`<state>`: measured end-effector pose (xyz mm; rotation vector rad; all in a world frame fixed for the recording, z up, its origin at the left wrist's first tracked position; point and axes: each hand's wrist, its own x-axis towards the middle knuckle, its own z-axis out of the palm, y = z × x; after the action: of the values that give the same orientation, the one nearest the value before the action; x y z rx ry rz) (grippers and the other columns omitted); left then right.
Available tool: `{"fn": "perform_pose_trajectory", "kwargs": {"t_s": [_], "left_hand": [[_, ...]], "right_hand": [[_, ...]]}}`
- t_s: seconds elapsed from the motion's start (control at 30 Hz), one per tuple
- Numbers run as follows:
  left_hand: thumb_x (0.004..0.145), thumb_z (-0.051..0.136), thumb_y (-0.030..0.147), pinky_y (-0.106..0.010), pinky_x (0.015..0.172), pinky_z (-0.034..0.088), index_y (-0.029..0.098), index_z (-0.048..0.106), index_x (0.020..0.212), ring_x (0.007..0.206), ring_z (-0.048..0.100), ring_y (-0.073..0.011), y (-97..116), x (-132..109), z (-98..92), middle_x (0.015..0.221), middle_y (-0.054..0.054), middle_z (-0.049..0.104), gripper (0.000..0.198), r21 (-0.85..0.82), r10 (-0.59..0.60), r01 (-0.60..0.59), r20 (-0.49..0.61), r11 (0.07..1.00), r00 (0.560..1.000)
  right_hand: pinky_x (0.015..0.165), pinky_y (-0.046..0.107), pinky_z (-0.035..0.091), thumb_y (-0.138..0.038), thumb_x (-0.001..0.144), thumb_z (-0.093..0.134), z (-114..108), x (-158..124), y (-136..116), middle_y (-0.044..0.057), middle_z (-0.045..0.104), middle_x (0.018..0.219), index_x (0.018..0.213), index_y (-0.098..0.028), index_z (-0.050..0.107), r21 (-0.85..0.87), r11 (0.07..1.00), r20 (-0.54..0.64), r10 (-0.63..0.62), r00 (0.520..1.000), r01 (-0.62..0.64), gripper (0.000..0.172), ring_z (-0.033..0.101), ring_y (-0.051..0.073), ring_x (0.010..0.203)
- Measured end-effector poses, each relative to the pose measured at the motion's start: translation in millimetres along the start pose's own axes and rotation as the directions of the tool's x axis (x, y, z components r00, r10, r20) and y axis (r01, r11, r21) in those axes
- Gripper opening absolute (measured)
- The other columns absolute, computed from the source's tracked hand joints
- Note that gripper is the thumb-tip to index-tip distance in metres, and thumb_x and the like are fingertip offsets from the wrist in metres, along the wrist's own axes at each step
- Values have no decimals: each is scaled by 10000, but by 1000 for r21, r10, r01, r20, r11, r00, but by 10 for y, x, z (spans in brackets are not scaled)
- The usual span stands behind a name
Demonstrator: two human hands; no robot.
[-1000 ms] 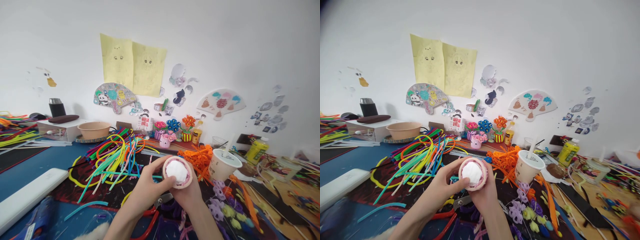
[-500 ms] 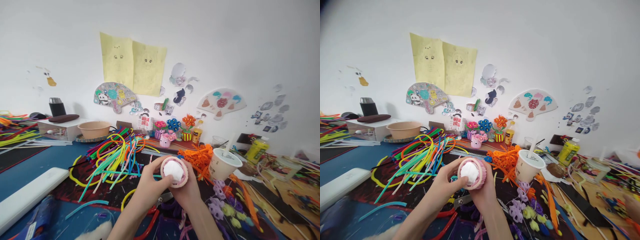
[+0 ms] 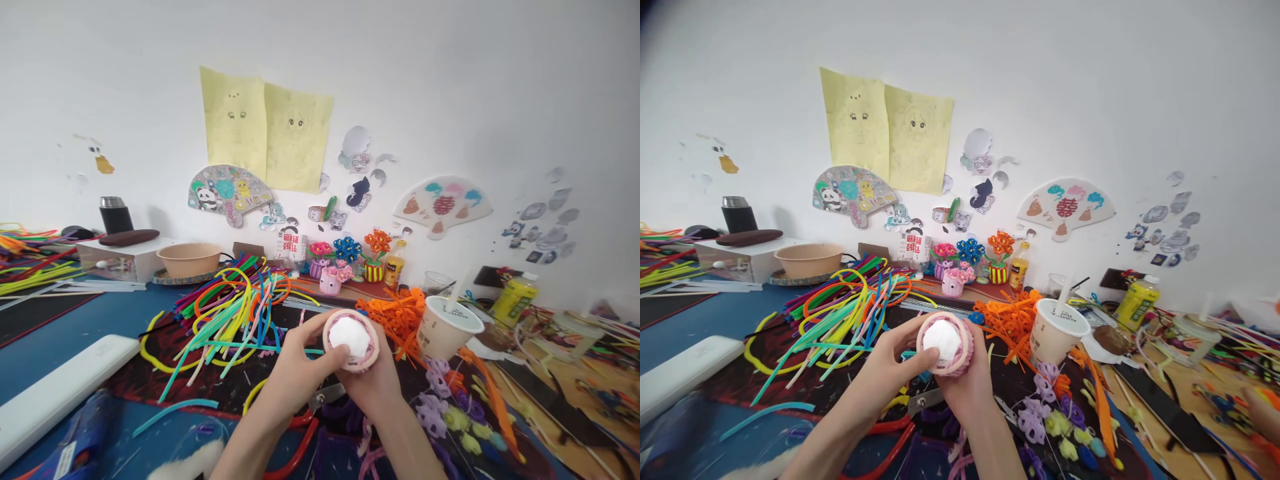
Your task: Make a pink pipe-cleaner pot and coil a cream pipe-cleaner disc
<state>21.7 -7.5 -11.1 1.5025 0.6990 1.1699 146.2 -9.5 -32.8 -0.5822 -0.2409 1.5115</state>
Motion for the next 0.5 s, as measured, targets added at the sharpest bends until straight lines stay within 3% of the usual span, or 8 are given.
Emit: {"fn": "perform_pose_trajectory", "kwargs": {"t_s": [0.2, 0.5], "left_hand": [[726, 718, 231, -381, 990, 458, 157, 661, 1233, 1147, 617, -291, 68, -16, -11, 1253, -84, 689, 515, -3, -58, 58, 15, 998, 998], [715, 715, 250, -390, 936, 457, 192, 675, 1193, 1100, 626, -303, -30, -1, -30, 1209, -70, 708, 483, 47, -15, 15, -2, 999, 1000]], "right_hand": [[509, 244, 512, -329, 681, 742, -6, 2, -6, -3, 729, 642, 707, -186, 713, 13, 1000, 11, 17, 1000, -17, 147, 653, 167, 575], [537, 254, 524, -337, 675, 749, -14, 19, 11, -5, 740, 644, 693, -195, 720, -24, 999, 61, -24, 998, 26, 146, 661, 174, 584]]}}
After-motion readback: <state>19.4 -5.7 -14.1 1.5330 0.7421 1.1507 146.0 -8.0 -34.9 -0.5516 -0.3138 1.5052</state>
